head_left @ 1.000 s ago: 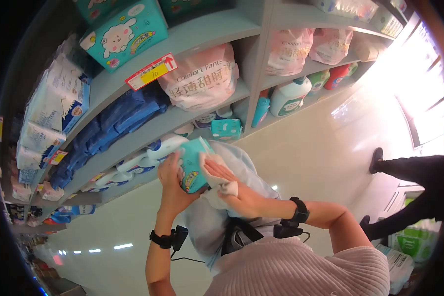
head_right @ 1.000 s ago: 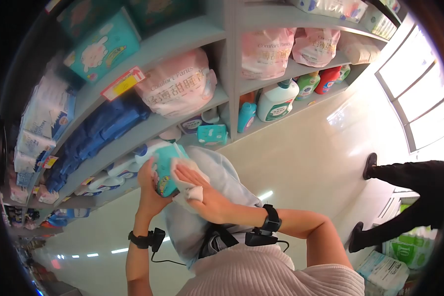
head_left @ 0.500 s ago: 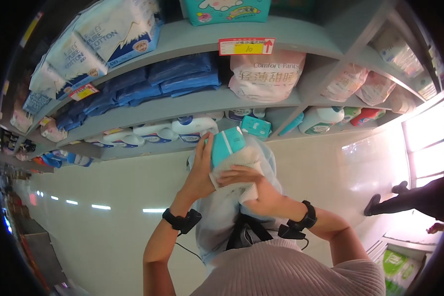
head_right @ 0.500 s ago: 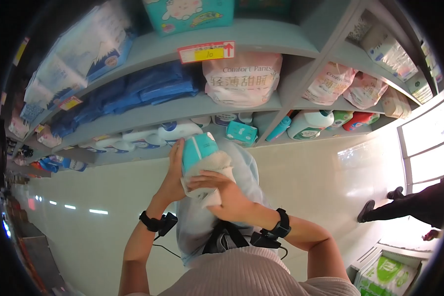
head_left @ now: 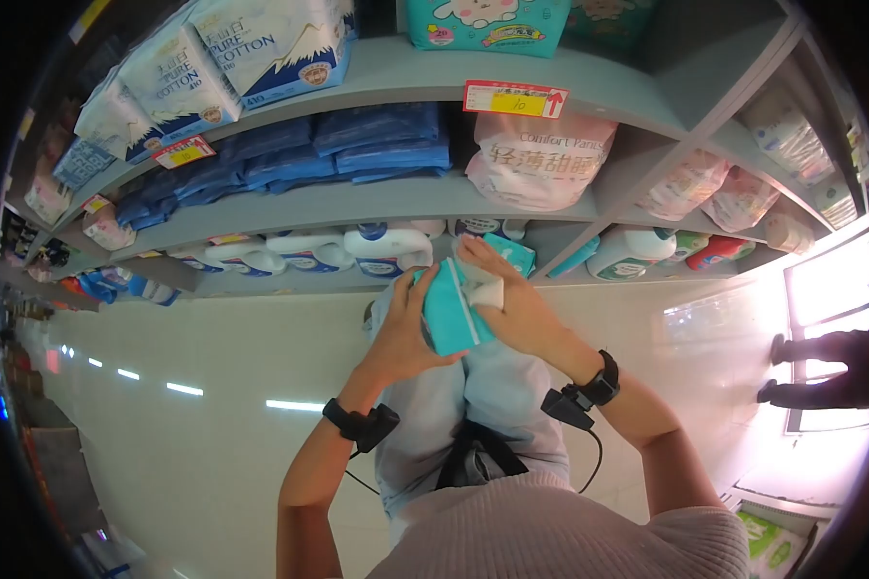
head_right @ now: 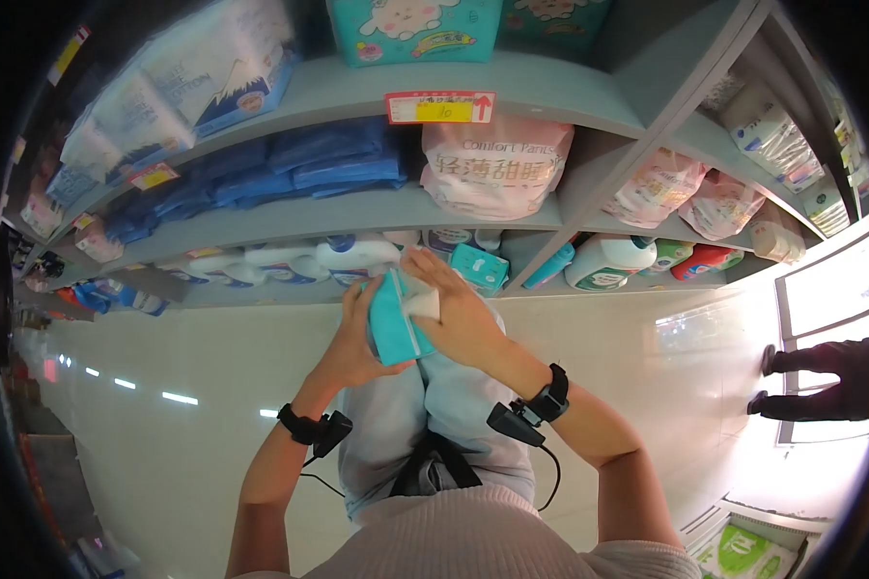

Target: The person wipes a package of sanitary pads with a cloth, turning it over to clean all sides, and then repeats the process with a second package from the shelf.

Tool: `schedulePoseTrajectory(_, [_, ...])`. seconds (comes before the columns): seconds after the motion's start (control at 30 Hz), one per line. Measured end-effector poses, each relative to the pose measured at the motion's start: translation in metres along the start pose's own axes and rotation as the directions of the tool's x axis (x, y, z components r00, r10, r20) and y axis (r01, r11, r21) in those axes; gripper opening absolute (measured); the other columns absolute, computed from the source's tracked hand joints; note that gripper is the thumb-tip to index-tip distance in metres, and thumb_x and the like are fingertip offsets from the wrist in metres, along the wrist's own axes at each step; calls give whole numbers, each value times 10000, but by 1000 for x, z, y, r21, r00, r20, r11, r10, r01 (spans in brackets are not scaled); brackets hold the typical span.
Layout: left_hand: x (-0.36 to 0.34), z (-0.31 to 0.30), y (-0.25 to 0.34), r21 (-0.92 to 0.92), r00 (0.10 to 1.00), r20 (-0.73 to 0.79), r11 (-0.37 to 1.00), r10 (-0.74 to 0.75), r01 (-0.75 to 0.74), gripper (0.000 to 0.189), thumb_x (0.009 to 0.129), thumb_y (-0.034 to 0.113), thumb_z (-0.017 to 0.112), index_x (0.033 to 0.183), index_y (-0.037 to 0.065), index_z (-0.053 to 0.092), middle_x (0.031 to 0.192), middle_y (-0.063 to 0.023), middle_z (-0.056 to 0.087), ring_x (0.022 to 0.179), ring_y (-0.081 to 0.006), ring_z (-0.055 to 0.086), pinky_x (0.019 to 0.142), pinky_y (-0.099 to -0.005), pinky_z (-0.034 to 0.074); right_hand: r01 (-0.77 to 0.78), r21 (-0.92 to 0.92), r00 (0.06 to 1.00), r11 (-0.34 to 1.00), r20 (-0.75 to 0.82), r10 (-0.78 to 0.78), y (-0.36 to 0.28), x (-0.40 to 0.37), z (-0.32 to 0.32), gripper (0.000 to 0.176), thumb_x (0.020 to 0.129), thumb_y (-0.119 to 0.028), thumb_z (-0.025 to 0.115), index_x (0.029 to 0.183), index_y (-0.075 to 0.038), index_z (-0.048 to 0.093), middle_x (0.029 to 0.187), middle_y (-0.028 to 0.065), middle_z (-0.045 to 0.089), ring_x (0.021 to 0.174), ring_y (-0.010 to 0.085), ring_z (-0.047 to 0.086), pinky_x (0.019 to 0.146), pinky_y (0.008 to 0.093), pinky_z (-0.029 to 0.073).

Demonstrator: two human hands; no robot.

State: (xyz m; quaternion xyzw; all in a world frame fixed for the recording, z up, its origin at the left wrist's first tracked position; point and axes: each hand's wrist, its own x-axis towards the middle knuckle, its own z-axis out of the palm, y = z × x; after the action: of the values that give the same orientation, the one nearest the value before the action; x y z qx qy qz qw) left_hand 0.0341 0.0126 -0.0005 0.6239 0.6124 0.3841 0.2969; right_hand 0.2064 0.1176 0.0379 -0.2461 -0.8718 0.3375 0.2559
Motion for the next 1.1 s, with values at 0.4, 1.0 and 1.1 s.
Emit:
schedulePoseTrajectory(0.4, [7, -3, -4, 44, 999, 28, 999, 26, -27, 1105, 479, 221, 877, 1412, 124, 294, 1341, -154, 323, 1242, -378, 359, 1008, -460, 379, 199, -166, 949, 966, 280, -147, -30, -52, -15, 667, 669, -154, 662, 1304, -30, 501, 1417, 90, 423, 1364, 236, 315, 1163, 409, 201])
schedulePoseTrajectory(1.0, [-5, -5, -14, -50, 1000, -5, 998, -24, 24, 1142, 549, 223, 868, 1439, 86, 165, 1400, -182, 203, 1304, -376, 290, 1061, -450, 343, 22, 283, 986, 959, 151, -67, -4, -6, 12, 639, 846, -169, 430, 1449, -31, 275, 1519, 140, 228, 1430, 289, 128, 1163, 395, 112])
schedulePoseTrajectory(1.1, [-6, -5, -15, -3, 1000, -12, 1000, -2, 2, 1141, 547, 208, 869, 1438, 91, 166, 1402, -179, 197, 1310, -371, 279, 1068, -449, 331, 9, 307, 987, 952, 149, -57, 0, -9, 14, 627, 869, -186, 396, 1459, -32, 250, 1525, 143, 212, 1432, 295, 115, 1163, 389, 103])
